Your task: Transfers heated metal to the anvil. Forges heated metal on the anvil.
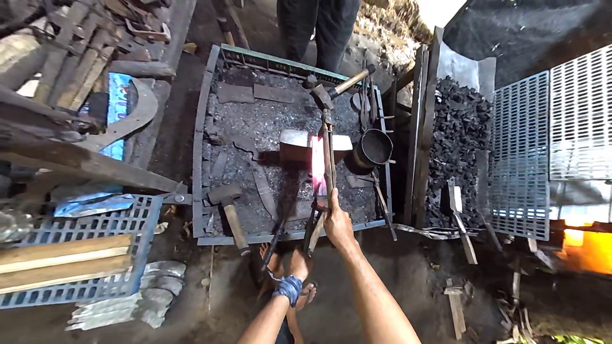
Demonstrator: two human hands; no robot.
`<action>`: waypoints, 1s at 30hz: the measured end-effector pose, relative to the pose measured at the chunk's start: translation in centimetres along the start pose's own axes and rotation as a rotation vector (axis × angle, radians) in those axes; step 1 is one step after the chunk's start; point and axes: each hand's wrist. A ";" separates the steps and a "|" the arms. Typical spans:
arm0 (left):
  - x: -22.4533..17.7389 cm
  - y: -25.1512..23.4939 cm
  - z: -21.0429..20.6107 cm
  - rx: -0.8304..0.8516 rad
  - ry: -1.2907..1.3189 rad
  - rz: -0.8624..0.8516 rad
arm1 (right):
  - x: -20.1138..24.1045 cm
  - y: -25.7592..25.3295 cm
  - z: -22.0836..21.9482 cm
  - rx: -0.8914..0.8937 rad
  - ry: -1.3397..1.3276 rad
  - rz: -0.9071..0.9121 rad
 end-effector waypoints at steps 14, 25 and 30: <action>-0.2 0.2 0.4 0.014 0.021 0.021 | 0.2 0.1 -0.1 -0.010 0.035 0.011; 0.4 -0.6 0.4 0.030 -0.054 -0.031 | 1.7 -0.8 2.5 0.018 0.048 0.031; -0.5 -0.5 1.4 0.036 0.047 -0.004 | 1.9 -1.3 2.9 -0.010 0.039 0.042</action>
Point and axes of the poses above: each hand's wrist, its own y-axis away from the middle knuckle, its own z-axis out of the back of the hand, x = y × z, and after that the axes turned 11 degrees about -y, right-handed
